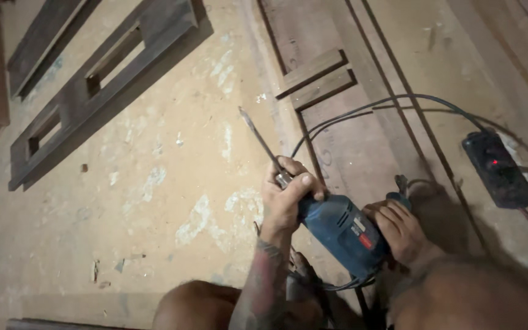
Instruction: The person uses a corded electric drill to drive screws into wooden planks positioned overhead. The person stands on a wooden platform to reach the work area and repeatedly drills at different locations along the planks.
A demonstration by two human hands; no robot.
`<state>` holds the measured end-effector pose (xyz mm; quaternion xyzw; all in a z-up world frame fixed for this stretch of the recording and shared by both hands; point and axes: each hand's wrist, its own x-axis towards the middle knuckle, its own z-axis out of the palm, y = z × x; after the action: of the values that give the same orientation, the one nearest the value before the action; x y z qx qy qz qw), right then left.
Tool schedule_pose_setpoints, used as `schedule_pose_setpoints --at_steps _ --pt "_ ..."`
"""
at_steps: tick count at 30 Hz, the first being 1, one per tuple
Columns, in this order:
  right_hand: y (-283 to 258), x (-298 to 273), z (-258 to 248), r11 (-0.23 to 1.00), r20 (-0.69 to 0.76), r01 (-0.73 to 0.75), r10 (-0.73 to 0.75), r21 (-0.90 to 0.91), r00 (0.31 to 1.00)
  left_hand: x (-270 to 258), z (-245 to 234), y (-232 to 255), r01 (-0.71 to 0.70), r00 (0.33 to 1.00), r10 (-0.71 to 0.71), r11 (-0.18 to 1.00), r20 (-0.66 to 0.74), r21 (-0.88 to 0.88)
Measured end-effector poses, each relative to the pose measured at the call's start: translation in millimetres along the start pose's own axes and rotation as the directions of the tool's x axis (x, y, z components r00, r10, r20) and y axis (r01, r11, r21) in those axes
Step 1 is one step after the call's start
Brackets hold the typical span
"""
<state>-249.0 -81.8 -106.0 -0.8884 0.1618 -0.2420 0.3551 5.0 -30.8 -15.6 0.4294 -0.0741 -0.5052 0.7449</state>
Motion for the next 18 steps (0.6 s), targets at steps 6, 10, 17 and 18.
schedule_pose_setpoints --at_steps 6,10,17,18 --pt "5 -8 9 0.999 0.017 0.043 -0.043 -0.012 0.999 -3 -3 -2 0.013 0.999 -0.012 1.0 -0.047 0.023" --pt "12 -16 17 0.992 -0.021 0.126 -0.126 -0.015 0.992 -6 -2 -4 0.02 0.997 -0.017 0.999 -0.078 0.041" --pt "15 -25 18 0.999 0.021 0.049 -0.048 -0.007 0.999 -7 3 -5 0.018 0.995 -0.008 0.995 -0.099 0.1" --pt "14 -25 17 0.999 0.028 0.047 -0.046 -0.006 0.999 -7 4 -5 0.023 0.995 -0.013 0.994 -0.101 0.106"
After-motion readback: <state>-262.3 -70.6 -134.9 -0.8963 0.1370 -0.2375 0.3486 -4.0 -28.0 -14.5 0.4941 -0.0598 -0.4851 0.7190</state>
